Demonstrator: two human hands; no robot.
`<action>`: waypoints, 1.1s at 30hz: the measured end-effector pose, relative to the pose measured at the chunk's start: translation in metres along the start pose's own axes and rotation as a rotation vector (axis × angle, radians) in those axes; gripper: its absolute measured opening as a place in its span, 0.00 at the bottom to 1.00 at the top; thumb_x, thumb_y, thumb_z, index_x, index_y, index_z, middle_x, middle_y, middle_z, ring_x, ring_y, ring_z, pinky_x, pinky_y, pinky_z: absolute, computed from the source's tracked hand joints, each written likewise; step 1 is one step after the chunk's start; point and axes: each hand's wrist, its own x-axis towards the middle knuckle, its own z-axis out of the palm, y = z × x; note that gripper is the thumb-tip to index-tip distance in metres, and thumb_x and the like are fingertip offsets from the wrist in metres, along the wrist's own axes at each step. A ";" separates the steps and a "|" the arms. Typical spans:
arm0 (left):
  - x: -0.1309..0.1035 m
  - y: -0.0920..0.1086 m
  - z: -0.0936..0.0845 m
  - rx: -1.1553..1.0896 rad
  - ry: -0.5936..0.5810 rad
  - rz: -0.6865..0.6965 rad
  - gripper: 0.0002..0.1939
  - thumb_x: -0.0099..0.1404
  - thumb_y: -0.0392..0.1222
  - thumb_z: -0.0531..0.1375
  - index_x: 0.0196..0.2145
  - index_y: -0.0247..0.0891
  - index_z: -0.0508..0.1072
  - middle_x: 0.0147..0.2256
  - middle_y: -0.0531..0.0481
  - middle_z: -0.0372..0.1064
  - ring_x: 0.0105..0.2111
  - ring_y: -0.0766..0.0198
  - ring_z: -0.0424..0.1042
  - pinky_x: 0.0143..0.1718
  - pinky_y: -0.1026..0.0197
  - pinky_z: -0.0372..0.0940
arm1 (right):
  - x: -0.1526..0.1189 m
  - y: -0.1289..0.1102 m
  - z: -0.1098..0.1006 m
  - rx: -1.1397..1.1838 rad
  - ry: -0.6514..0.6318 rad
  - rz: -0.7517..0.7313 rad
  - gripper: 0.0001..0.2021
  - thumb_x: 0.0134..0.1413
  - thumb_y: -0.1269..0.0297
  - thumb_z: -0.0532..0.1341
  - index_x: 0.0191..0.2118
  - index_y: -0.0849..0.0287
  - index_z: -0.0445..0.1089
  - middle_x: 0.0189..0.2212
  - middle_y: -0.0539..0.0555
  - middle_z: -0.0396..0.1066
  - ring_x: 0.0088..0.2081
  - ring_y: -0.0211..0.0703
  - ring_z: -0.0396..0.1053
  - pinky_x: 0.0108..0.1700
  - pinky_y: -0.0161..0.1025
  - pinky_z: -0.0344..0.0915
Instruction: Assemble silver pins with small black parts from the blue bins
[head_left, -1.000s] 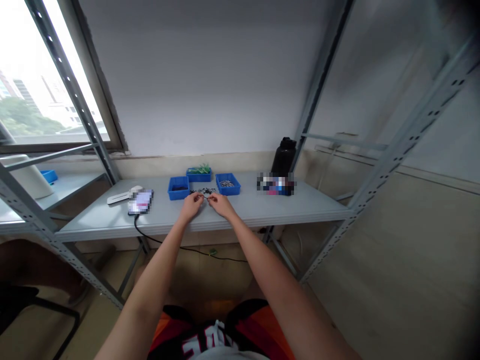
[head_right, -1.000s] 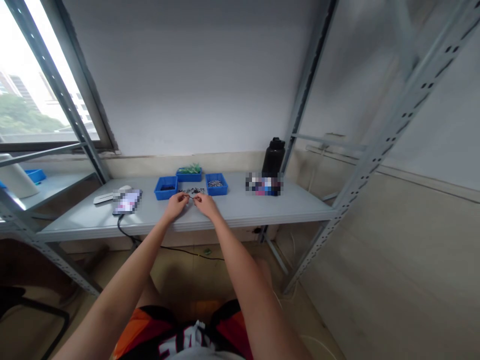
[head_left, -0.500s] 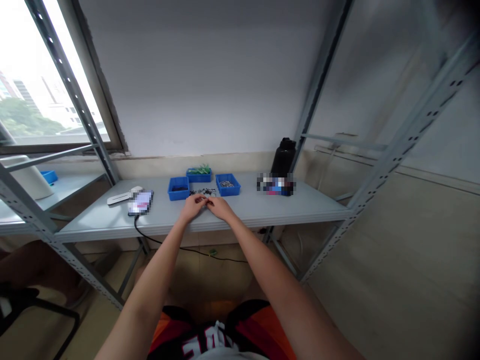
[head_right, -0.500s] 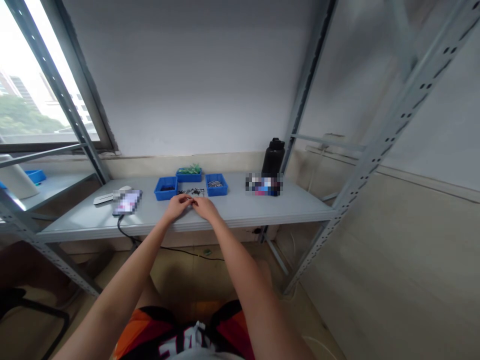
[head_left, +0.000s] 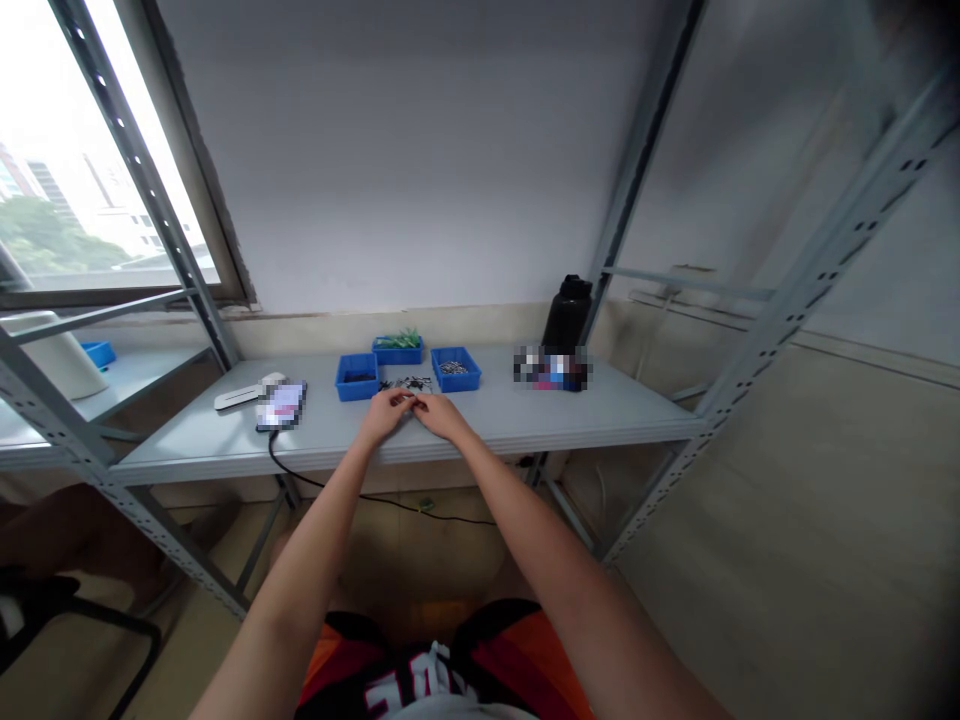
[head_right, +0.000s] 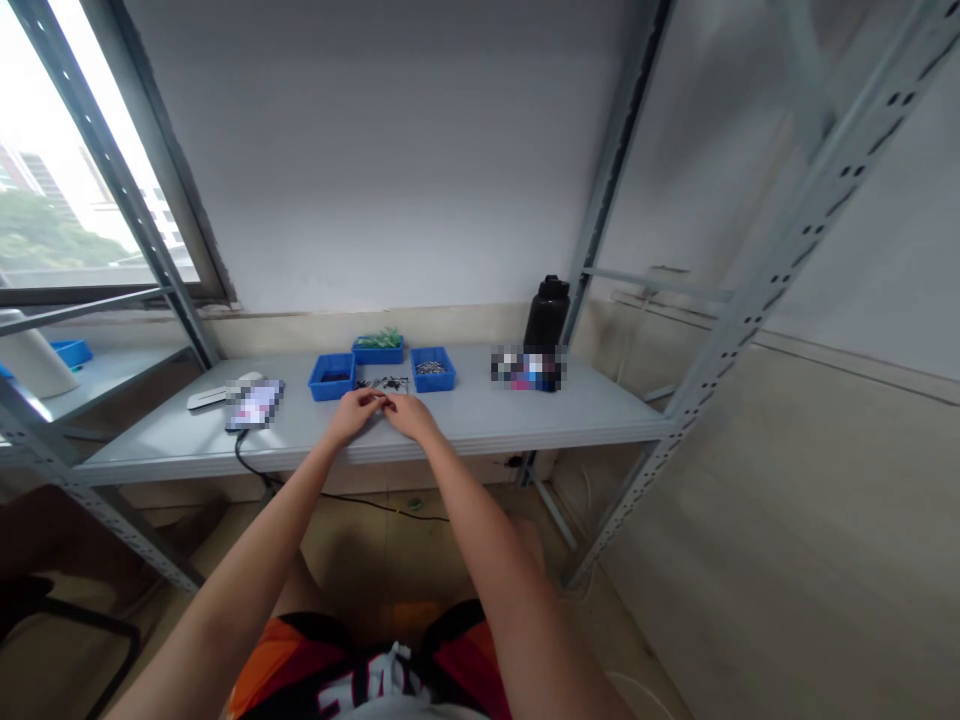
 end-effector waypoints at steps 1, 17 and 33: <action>0.000 -0.001 0.000 0.003 0.004 0.004 0.16 0.59 0.46 0.58 0.38 0.33 0.79 0.30 0.46 0.76 0.30 0.61 0.71 0.37 0.61 0.64 | 0.000 0.000 0.000 0.000 0.001 0.001 0.10 0.59 0.68 0.56 0.37 0.56 0.75 0.33 0.57 0.76 0.35 0.46 0.71 0.39 0.38 0.63; 0.002 -0.005 0.001 0.028 0.083 -0.069 0.15 0.58 0.36 0.57 0.40 0.31 0.79 0.30 0.46 0.76 0.31 0.61 0.72 0.38 0.62 0.64 | 0.003 0.007 0.000 0.185 0.130 0.102 0.07 0.57 0.67 0.58 0.35 0.57 0.75 0.32 0.53 0.76 0.35 0.42 0.71 0.40 0.36 0.64; 0.003 -0.015 0.009 0.172 -0.058 0.056 0.12 0.59 0.37 0.58 0.38 0.36 0.79 0.36 0.45 0.77 0.32 0.60 0.72 0.39 0.61 0.64 | 0.004 0.005 -0.001 0.335 0.213 0.062 0.06 0.53 0.65 0.59 0.34 0.57 0.73 0.30 0.51 0.75 0.32 0.40 0.71 0.39 0.36 0.65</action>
